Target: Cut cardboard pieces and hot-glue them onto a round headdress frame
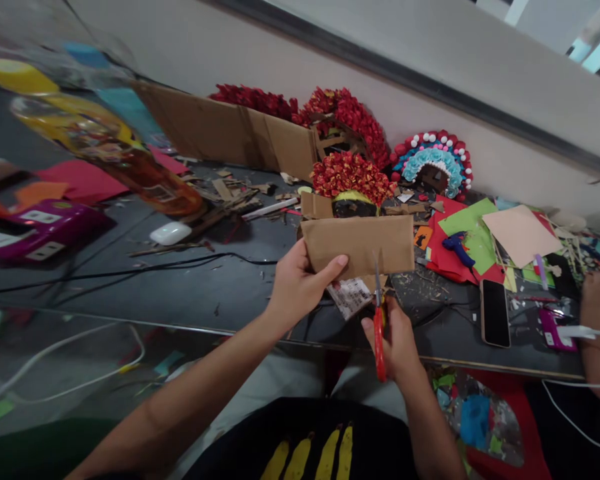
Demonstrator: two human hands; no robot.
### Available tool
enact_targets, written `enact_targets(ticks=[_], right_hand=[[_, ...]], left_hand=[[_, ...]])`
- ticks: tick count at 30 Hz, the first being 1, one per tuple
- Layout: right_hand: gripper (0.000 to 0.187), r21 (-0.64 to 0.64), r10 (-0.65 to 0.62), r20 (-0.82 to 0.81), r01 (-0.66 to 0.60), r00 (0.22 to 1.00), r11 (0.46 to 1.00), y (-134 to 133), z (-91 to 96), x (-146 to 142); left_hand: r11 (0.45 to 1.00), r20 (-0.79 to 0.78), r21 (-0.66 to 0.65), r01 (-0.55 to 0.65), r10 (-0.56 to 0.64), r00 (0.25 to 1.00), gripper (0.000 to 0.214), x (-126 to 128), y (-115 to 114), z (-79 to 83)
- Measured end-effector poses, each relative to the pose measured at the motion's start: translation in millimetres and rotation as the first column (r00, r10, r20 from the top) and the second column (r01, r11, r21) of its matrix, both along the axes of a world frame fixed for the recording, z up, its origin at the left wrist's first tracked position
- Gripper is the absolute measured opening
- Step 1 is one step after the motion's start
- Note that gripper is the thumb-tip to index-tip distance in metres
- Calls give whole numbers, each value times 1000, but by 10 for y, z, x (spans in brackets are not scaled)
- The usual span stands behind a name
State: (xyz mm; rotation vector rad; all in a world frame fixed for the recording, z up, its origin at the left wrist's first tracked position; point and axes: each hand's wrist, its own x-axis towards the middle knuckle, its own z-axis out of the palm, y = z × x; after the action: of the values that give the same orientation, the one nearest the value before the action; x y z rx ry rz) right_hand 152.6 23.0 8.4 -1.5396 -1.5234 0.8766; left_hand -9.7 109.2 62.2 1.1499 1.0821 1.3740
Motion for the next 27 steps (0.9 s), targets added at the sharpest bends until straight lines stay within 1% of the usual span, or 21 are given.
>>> enact_targets(ticks=[4,8,11,14,18,20,22,25,27], right_hand=[[21,-17,-25,108,27,994,999,-1,10,-36],[19,-26,-63,189,69,980,997,-3,48,-67],[22,-15,-80,224,85,971,996,-3,102,-80],[24,-5,-60,202,62,978,998,-4,102,-59],[34,62,35,125,-43,991,997,4,16,-6],[37,80,48,92,-55,995,995,15,-8,0],[35,73,11,106,-19,994,997,27,8,-9],[28,66,-69,208,56,976,996,47,90,-32],[26,85,-107,269,87,957,993,59,141,-43]], left_hand=[[1000,27,-15,3,-2,1000,34,12,-29,-16],[1000,29,-11,13,-13,1000,33,14,-45,-14],[999,14,-6,31,-31,999,33,6,-43,-15],[998,-33,-23,61,-62,998,38,-12,-29,-18],[991,-94,-31,129,-131,987,44,-38,-14,-14],[988,-102,-20,155,-157,982,43,-42,-17,-11],[986,-94,-20,168,-169,981,43,-39,-27,-11],[983,-69,-41,178,-181,981,45,-24,-46,-15],[983,-62,-51,178,-181,982,45,-12,-53,-23]])
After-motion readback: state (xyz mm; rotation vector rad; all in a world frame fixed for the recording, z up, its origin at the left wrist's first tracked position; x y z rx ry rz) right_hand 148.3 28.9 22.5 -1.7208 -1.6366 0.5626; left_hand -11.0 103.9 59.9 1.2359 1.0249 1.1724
